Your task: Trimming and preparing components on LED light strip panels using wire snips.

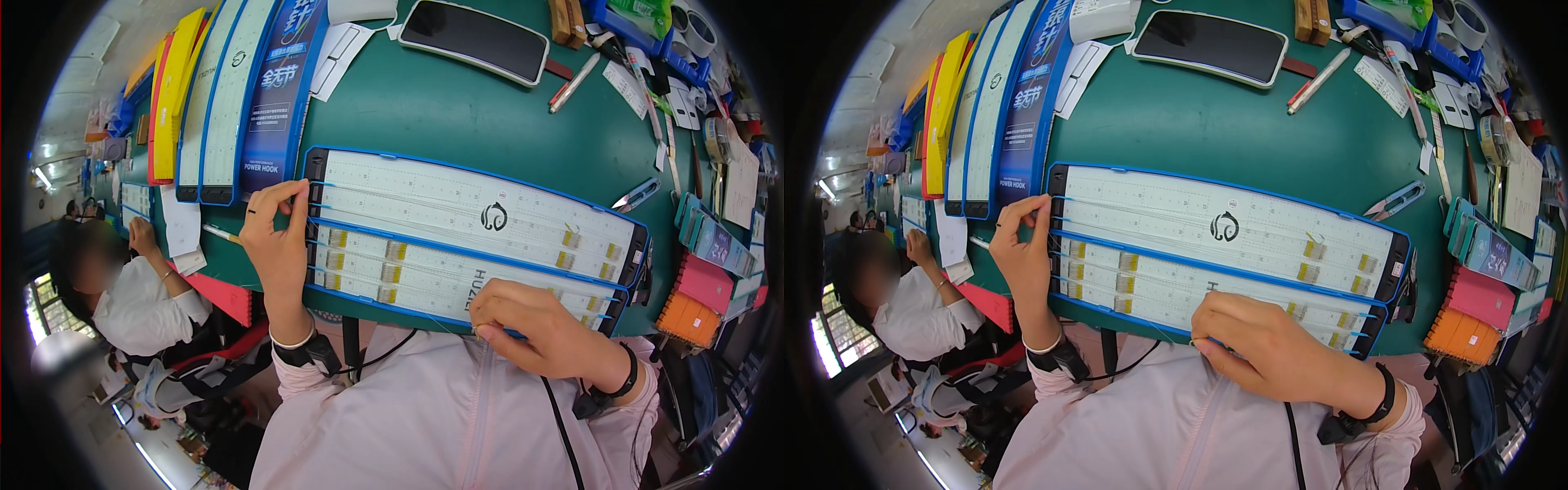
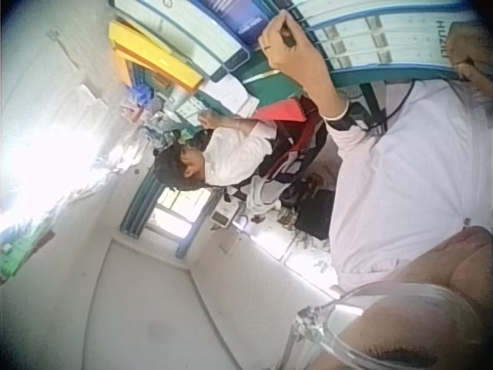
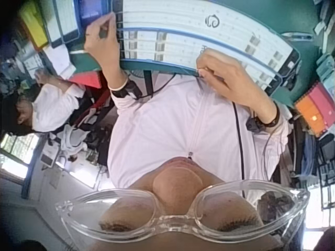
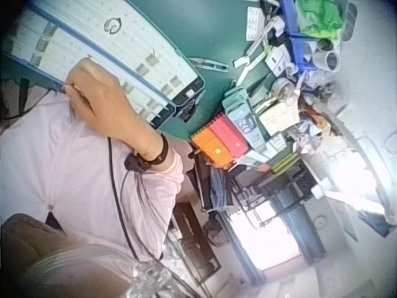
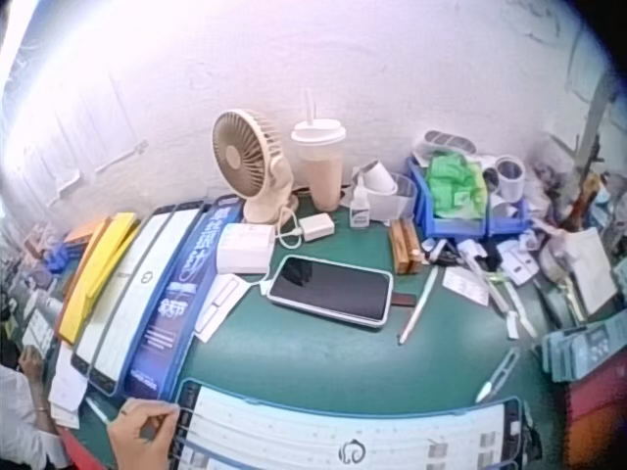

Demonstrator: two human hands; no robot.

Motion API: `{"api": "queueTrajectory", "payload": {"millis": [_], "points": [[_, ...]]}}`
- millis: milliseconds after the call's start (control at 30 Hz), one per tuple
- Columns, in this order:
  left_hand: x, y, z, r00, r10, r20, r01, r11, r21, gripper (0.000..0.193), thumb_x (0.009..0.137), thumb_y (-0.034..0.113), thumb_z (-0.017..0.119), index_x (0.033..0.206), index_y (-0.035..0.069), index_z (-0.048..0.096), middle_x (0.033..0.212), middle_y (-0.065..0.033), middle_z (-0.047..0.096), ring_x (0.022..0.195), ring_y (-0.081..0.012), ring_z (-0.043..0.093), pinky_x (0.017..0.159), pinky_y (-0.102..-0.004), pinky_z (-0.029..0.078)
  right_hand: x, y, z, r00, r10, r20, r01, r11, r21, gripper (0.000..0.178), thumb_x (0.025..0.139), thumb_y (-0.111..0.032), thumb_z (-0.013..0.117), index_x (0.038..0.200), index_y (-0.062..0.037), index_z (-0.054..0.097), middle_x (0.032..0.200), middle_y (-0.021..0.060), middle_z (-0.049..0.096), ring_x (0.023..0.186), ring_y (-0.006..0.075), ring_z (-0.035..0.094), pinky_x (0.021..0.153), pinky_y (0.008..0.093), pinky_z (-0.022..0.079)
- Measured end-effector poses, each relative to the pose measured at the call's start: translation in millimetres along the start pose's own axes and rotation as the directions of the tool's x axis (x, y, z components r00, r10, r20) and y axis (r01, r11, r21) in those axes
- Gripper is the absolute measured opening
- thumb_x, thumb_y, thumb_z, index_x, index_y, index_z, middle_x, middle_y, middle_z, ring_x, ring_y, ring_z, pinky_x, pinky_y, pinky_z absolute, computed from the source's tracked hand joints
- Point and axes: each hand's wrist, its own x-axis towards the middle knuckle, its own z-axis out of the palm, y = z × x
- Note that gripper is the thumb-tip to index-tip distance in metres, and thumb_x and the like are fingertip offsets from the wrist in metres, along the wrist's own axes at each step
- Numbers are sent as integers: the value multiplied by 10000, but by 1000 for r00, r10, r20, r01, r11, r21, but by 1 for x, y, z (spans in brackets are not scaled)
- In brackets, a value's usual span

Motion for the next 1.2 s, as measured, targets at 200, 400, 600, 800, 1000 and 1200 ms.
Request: {"api": "queueTrajectory", "payload": {"millis": [200, 400, 600, 800, 1000, 1200], "points": [[1, 5, 1, 999, 36, 33, -37, 999, 31, 129, 804, -24, 717, 928, 11, 722, 879, -62, 689, 752, -144, 554, 702, -260, 449, -4, -1, 0, 1000, -5, -23, 4, 1000, -7, 58, 879, -7, 586, 916, 8, 544, 886, 119, 518, 774, 300, 545, 669, 371, 450], [8, 34, -6, 949, 275, 156, -293, 950, 105, 125, 761, -5, 735, 881, 21, 716, 918, -71, 698, 920, -258, 603, 897, -367, 450, -10, -7, -27, 977, -46, -209, 7, 983, -182, 45, 876, -1, 601, 890, 9, 559, 830, 125, 537, 720, 300, 546, 654, 375, 456], [16, 83, 18, 865, 404, 298, -383, 915, -130, 93, 769, 31, 744, 848, 57, 704, 816, -24, 696, 800, -202, 634, 964, -438, 439, -19, -10, -73, 827, 70, -558, -344, 848, -404, 61, 884, -26, 621, 888, 13, 574, 787, 129, 566, 688, 319, 575, 627, 384, 463], [33, 127, 52, 825, 462, 326, -438, 887, -148, 54, 799, 77, 729, 839, 61, 696, 806, -56, 692, 787, -249, 631, 959, -436, 444, -42, 13, -98, 712, -106, -694, -480, 649, -591, 56, 913, -55, 593, 937, -4, 598, 863, 154, 606, 760, 366, 593, 653, 391, 474], [34, 151, 68, 820, 416, 392, -410, 906, -104, 45, 833, 95, 688, 844, 55, 670, 819, -59, 677, 795, -280, 599, 856, -397, 443, -109, -7, -100, 456, 66, -888, -719, 614, -324, 233, 901, -66, 625, 1129, -26, 593, 863, 96, 636, 630, 226, 538, 605, 335, 450], [32, 162, 90, 798, 433, 418, -424, 898, -120, 42, 840, 91, 672, 844, 55, 651, 791, -47, 635, 783, -267, 573, 759, -380, 428, -149, 4, -67, 540, 187, -821, -793, 439, -421, 388, 860, -142, 690, 1188, 4, 544, 1039, 167, 605, 832, 306, 619, 709, 383, 487]]}}
